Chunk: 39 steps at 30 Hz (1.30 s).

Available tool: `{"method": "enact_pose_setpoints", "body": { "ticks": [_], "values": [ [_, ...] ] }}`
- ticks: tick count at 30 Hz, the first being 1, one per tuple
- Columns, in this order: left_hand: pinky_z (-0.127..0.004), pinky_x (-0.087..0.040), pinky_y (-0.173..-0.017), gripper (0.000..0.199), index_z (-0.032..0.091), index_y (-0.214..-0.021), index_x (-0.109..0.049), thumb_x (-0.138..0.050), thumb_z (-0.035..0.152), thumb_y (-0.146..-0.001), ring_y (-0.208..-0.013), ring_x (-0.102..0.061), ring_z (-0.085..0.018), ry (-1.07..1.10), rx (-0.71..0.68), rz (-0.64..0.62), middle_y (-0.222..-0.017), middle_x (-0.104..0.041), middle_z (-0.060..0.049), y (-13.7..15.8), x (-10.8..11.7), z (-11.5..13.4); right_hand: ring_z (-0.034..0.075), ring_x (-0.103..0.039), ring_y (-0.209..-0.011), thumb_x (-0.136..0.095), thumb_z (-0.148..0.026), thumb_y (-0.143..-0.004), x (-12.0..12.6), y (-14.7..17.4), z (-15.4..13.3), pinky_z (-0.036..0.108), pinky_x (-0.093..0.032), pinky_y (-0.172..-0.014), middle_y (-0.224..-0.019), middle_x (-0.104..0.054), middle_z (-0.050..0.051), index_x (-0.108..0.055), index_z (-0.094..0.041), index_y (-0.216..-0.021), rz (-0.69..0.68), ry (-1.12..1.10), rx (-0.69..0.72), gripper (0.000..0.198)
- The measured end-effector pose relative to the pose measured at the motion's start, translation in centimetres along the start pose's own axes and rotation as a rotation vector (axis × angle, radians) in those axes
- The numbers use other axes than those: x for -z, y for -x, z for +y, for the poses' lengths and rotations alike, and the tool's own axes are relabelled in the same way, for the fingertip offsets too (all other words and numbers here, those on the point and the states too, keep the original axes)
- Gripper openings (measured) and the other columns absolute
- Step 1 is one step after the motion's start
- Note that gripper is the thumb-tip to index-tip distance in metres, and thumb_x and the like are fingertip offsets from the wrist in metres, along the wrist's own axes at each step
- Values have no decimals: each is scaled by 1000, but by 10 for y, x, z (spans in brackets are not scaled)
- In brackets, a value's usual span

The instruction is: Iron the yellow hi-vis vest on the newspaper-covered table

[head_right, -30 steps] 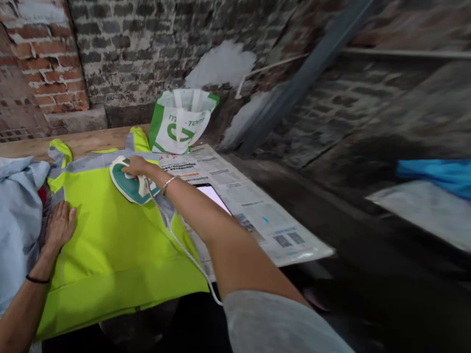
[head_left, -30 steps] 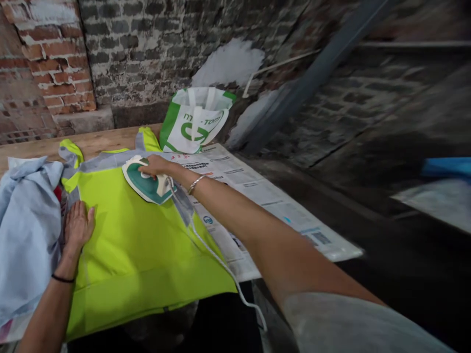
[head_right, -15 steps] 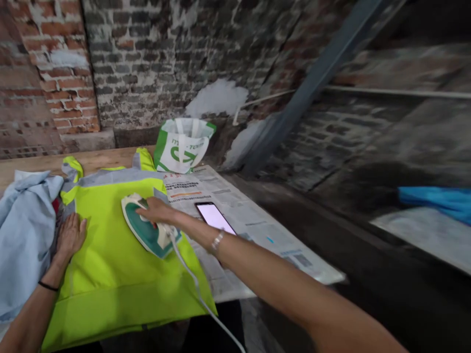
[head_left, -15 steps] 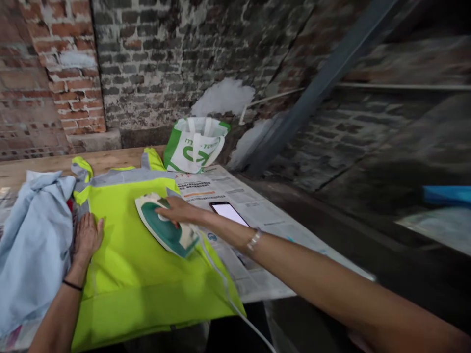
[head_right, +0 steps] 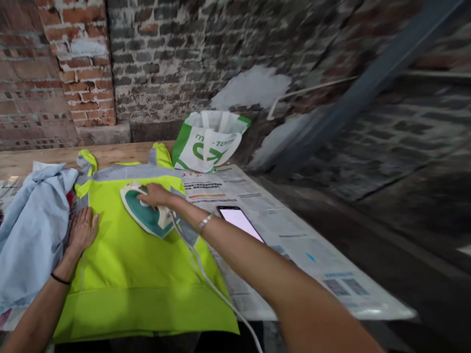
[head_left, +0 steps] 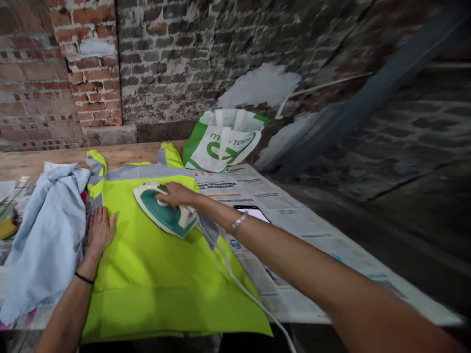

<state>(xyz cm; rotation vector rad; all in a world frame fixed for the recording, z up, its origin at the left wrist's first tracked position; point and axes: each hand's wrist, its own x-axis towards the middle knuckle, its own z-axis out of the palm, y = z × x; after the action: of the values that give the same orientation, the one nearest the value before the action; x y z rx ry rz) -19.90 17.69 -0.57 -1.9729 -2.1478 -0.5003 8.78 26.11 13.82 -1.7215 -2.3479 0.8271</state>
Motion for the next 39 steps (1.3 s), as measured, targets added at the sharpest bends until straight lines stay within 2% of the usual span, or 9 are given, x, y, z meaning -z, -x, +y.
{"method": "enact_pose_setpoints", "body": {
  "ticks": [4,7,10,16,19,22,28,35,39],
  "values": [
    [-52,-39,-118,61,2,-144,-52,-31,44,-105,-144,-47,-36,12,-3,-2,-151,-54,-25,-1,1,0,18,-63,-59,-58,-35,-95,13,-51,2,26,-51,-66,-53,-65,5,-63,-17,-65,-1,-61,-53,34],
    [-53,-38,-118,60,5,-143,-53,-31,45,-104,-144,-47,-35,26,-9,10,-151,-54,-24,-2,0,0,16,-57,-52,-63,-34,-90,18,-50,4,26,-51,-62,-48,-58,-1,-58,-19,-64,-78,-155,32,31],
    [-53,-37,-119,58,7,-144,-53,-31,44,-104,-145,-46,-34,40,-4,17,-151,-54,-22,-4,-1,-1,13,-53,-48,-66,-37,-86,14,-18,6,24,-48,-55,-46,-54,-5,-57,-20,-67,-191,-203,141,26],
    [-50,-37,-120,55,8,-142,-55,-27,39,-106,-145,-47,-31,61,34,-8,-151,-56,-20,-5,1,-1,12,-54,-46,-65,-38,-82,-7,78,0,21,-41,-46,-56,-57,-6,-58,-20,-80,-413,-207,281,19],
    [-49,-37,-119,53,9,-141,-57,-29,37,-106,-145,-47,-30,64,51,-22,-151,-56,-19,-5,6,0,11,-54,-47,-65,-35,-81,-16,107,-3,21,-39,-45,-64,-61,-4,-60,-19,-85,-450,-176,302,17],
    [-50,-38,-119,52,8,-140,-57,-29,35,-106,-144,-48,-31,73,67,-33,-150,-56,-21,-4,10,2,12,-57,-49,-65,-33,-83,-22,110,-9,22,-40,-48,-65,-65,-2,-64,-18,-88,-391,-77,284,15],
    [-50,-36,-120,53,7,-140,-56,-29,37,-106,-146,-46,-32,115,64,-46,-152,-54,-21,-3,9,1,16,-62,-53,-63,-32,-87,-20,56,-24,23,-45,-57,-59,-66,0,-70,-16,-97,-203,30,211,20],
    [-51,-31,-123,53,10,-140,-56,-32,43,-106,-147,-44,-32,191,59,-52,-152,-54,-20,-2,4,-3,19,-62,-56,-62,-30,-87,-6,-48,-49,24,-48,-58,-49,-60,2,-68,-15,-73,-102,31,125,21],
    [-53,-32,-122,53,12,-138,-58,-30,44,-106,-147,-44,-33,262,68,-40,-152,-54,-19,-3,2,-5,17,-56,-54,-61,-31,-88,-5,-85,-55,26,-47,-56,-47,-55,2,-64,-16,-63,-64,43,110,30]
  ]
}}
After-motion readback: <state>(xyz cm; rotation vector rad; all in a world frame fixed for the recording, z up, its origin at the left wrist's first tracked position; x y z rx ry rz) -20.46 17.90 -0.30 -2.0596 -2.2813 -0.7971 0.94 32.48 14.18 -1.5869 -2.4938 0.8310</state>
